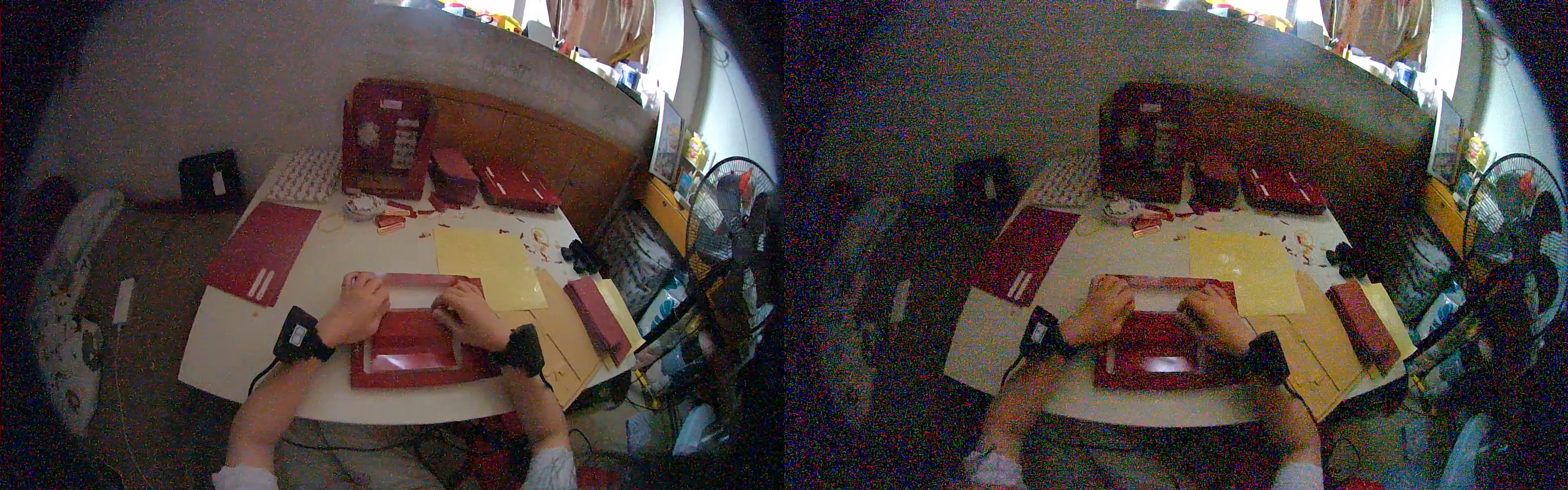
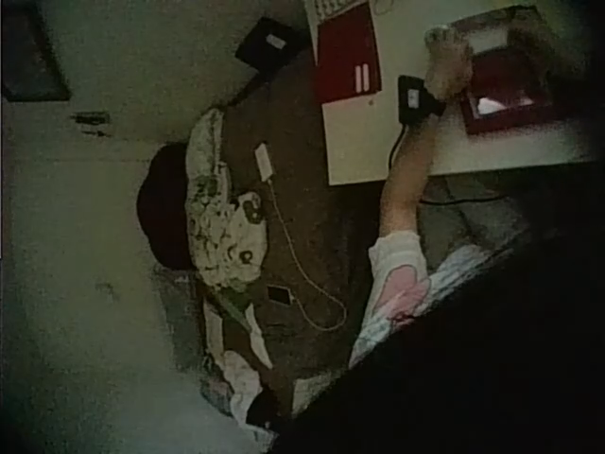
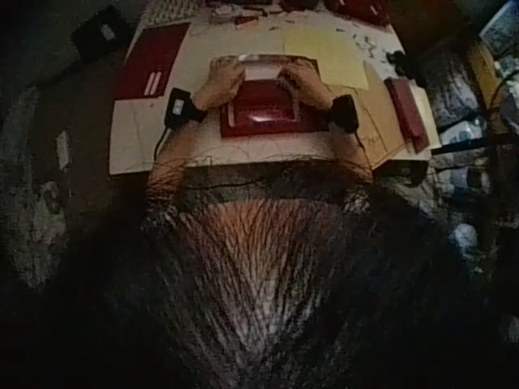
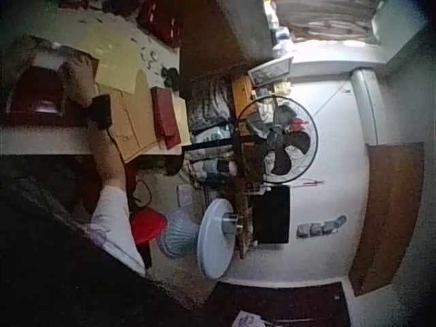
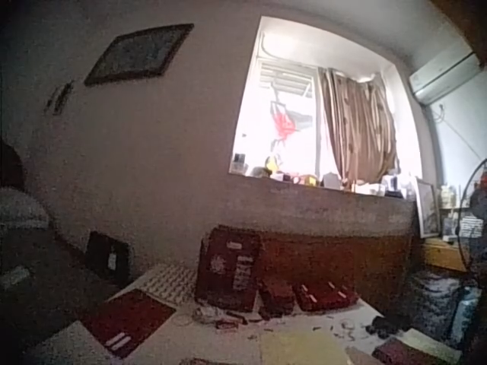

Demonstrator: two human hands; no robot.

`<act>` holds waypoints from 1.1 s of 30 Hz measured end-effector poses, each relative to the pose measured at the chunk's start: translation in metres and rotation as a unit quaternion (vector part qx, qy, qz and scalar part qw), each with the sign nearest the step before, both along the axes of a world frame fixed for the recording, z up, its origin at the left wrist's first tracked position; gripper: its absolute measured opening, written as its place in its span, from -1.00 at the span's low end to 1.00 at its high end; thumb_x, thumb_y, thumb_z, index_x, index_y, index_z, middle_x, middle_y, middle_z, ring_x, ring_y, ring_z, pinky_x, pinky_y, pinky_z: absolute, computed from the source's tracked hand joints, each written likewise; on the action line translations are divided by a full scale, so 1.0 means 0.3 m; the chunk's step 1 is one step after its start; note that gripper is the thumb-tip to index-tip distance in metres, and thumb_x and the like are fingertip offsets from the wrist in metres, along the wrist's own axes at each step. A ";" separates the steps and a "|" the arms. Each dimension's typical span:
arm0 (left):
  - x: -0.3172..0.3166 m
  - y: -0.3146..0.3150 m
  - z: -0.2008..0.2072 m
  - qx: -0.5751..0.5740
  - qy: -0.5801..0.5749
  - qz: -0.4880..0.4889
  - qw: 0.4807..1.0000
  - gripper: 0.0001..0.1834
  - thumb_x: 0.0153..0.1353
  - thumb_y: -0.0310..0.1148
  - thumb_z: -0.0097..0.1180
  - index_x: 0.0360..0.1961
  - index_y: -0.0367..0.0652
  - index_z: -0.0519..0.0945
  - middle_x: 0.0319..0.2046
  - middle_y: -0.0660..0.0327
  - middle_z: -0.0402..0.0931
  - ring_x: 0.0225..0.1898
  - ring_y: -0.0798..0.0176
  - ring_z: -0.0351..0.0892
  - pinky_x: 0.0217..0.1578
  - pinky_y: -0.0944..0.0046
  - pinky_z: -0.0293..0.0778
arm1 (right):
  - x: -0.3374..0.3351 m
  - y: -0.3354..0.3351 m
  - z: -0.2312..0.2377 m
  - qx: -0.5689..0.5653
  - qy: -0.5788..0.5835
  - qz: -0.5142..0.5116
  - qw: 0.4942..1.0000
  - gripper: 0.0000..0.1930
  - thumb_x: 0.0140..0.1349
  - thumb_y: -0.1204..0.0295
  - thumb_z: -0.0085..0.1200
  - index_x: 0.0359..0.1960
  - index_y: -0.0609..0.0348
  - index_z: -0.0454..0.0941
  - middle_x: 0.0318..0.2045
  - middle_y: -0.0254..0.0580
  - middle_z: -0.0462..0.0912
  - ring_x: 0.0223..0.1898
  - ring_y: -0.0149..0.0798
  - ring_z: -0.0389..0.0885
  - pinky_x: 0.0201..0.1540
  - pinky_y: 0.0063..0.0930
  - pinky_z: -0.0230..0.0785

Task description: Assembling a cardboard gift box by folding edges and securing tabs.

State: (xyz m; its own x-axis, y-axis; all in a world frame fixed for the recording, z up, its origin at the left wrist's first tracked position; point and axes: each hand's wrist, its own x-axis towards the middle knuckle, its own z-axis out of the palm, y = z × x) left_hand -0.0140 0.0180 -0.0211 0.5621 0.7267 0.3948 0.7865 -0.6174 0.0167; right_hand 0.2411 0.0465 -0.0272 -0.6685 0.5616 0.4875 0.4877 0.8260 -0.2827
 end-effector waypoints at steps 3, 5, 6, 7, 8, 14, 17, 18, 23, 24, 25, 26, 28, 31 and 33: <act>0.015 -0.032 0.051 -0.013 -0.063 0.007 0.998 -0.80 0.06 -0.30 0.03 -0.34 -0.20 0.46 -0.30 0.09 0.40 -0.15 0.03 0.32 -0.01 0.04 0.10 | -0.029 -0.085 0.108 -0.018 0.000 0.015 1.000 -0.73 0.03 0.33 0.15 -0.24 0.12 0.44 -0.30 -0.16 0.48 -0.18 -0.07 0.40 -0.03 -0.19 0.20; 0.031 -0.074 0.107 -0.049 -0.087 -0.091 0.991 -0.65 0.02 -0.17 0.14 -0.29 -0.21 0.42 -0.26 0.07 0.40 -0.14 0.01 0.36 0.01 0.03 0.13 | -0.041 -0.126 0.131 0.026 -0.043 0.038 0.998 -0.55 -0.03 0.23 0.21 -0.12 0.10 0.40 -0.20 -0.15 0.46 -0.11 -0.06 0.41 0.04 -0.17 0.19; 0.043 -0.077 0.103 -0.048 -0.087 -0.092 0.991 -0.65 0.02 -0.17 0.14 -0.29 -0.21 0.42 -0.26 0.07 0.40 -0.14 0.01 0.36 0.01 0.03 0.13 | -0.034 -0.126 0.111 0.027 -0.043 0.037 0.998 -0.55 -0.03 0.23 0.21 -0.12 0.10 0.40 -0.20 -0.15 0.46 -0.11 -0.06 0.41 0.04 -0.17 0.19; 0.055 -0.086 0.093 -0.030 -0.078 -0.118 0.989 -0.58 -0.04 -0.13 0.19 -0.28 -0.22 0.41 -0.26 0.07 0.40 -0.14 0.00 0.38 -0.01 0.03 0.18 | -0.023 -0.121 0.077 0.028 -0.057 0.034 0.997 -0.53 -0.06 0.23 0.23 -0.10 0.10 0.40 -0.18 -0.15 0.46 -0.09 -0.05 0.41 0.05 -0.18 0.19; 0.062 -0.092 0.086 -0.011 -0.069 -0.145 0.987 -0.51 -0.09 -0.09 0.24 -0.27 -0.23 0.40 -0.25 0.07 0.40 -0.13 -0.02 0.39 -0.02 0.04 0.22 | -0.015 -0.116 0.056 0.028 -0.070 0.032 0.997 -0.50 -0.08 0.22 0.24 -0.09 0.11 0.40 -0.16 -0.16 0.45 -0.07 -0.04 0.40 0.06 -0.18 0.20; 0.064 -0.103 0.079 -0.072 -0.091 -0.134 0.984 -0.55 -0.12 -0.26 0.25 -0.25 -0.26 0.37 -0.25 0.04 0.40 -0.14 -0.05 0.41 -0.12 0.09 0.35 | -0.019 -0.113 0.045 0.080 -0.075 0.029 0.994 -0.52 -0.11 0.29 0.21 -0.11 0.12 0.39 -0.18 -0.16 0.46 -0.12 -0.05 0.42 -0.02 -0.22 0.27; 0.064 -0.093 0.072 -0.093 -0.099 -0.138 0.981 -0.59 -0.14 -0.35 0.25 -0.28 -0.27 0.36 -0.27 0.02 0.39 -0.17 -0.07 0.41 -0.15 0.09 0.36 | -0.025 -0.113 0.042 0.097 -0.075 0.025 0.992 -0.55 -0.09 0.32 0.19 -0.12 0.14 0.39 -0.17 -0.16 0.46 -0.13 -0.07 0.43 -0.05 -0.24 0.29; 0.060 -0.085 0.058 -0.093 -0.099 -0.137 0.981 -0.59 -0.14 -0.35 0.25 -0.28 -0.27 0.36 -0.27 0.02 0.39 -0.17 -0.07 0.41 -0.15 0.09 0.36 | -0.032 -0.115 0.048 0.097 -0.074 0.026 0.992 -0.55 -0.09 0.32 0.19 -0.12 0.14 0.39 -0.17 -0.16 0.46 -0.13 -0.07 0.43 -0.05 -0.24 0.29; 0.072 -0.079 0.056 -0.068 -0.113 -0.150 0.980 -0.67 -0.13 -0.40 0.20 -0.34 -0.28 0.37 -0.34 0.01 0.41 -0.24 -0.07 0.43 -0.21 0.09 0.39 | -0.029 -0.114 0.041 0.151 -0.090 0.016 0.984 -0.68 -0.03 0.38 0.10 -0.21 0.19 0.39 -0.25 -0.16 0.50 -0.21 -0.12 0.49 -0.09 -0.26 0.32; 0.071 -0.079 0.055 -0.067 -0.113 -0.149 0.980 -0.67 -0.13 -0.40 0.20 -0.34 -0.28 0.37 -0.34 0.01 0.41 -0.24 -0.07 0.43 -0.21 0.09 0.39 | -0.032 -0.113 0.035 0.152 -0.090 0.016 0.984 -0.68 -0.03 0.38 0.10 -0.21 0.19 0.39 -0.25 -0.16 0.50 -0.21 -0.12 0.49 -0.09 -0.26 0.32; 0.071 -0.078 0.052 -0.063 -0.103 -0.149 0.981 -0.69 -0.11 -0.41 0.19 -0.35 -0.28 0.38 -0.36 0.02 0.42 -0.26 -0.08 0.44 -0.22 0.09 0.40 | -0.036 -0.113 0.030 0.170 -0.096 0.008 0.981 -0.71 -0.03 0.40 0.09 -0.25 0.20 0.39 -0.28 -0.15 0.51 -0.24 -0.13 0.51 -0.11 -0.27 0.33; 0.070 -0.076 0.047 -0.058 -0.094 -0.149 0.983 -0.71 -0.10 -0.42 0.18 -0.36 -0.29 0.38 -0.37 0.02 0.42 -0.27 -0.08 0.45 -0.23 0.10 0.40 | -0.040 -0.113 0.028 0.188 -0.103 0.001 0.977 -0.75 -0.03 0.42 0.07 -0.30 0.21 0.38 -0.30 -0.14 0.53 -0.27 -0.14 0.52 -0.14 -0.29 0.35; 0.058 -0.065 0.020 -0.021 -0.074 -0.144 0.987 -0.72 -0.08 -0.41 0.16 -0.35 -0.29 0.39 -0.36 0.02 0.43 -0.27 -0.07 0.46 -0.23 0.10 0.41 | -0.056 -0.122 0.042 0.191 -0.098 0.005 0.977 -0.77 -0.03 0.43 0.06 -0.32 0.22 0.37 -0.32 -0.14 0.53 -0.27 -0.14 0.53 -0.17 -0.30 0.36; 0.060 -0.063 0.012 0.008 -0.049 -0.139 0.989 -0.71 -0.06 -0.39 0.13 -0.30 -0.29 0.41 -0.31 0.02 0.45 -0.25 -0.05 0.47 -0.22 0.12 0.42 | -0.057 -0.121 0.035 0.197 -0.091 0.003 0.976 -0.78 -0.02 0.44 0.06 -0.34 0.22 0.37 -0.35 -0.14 0.53 -0.29 -0.15 0.53 -0.22 -0.31 0.38; 0.062 -0.066 0.019 0.000 -0.042 -0.136 0.990 -0.69 -0.04 -0.38 0.12 -0.27 -0.29 0.41 -0.27 0.02 0.46 -0.23 -0.03 0.48 -0.22 0.13 0.42 | -0.054 -0.122 0.033 0.201 -0.085 0.000 0.976 -0.78 -0.01 0.43 0.06 -0.33 0.23 0.37 -0.36 -0.15 0.53 -0.29 -0.15 0.53 -0.23 -0.31 0.38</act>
State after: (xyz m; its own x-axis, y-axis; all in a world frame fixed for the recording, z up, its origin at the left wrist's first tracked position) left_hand 0.0048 -0.0017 -0.0154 0.7015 0.5537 0.4486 0.5874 -0.8057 0.0759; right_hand 0.2248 0.0100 -0.0172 -0.7588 0.3484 0.5504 0.4999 0.8532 0.1491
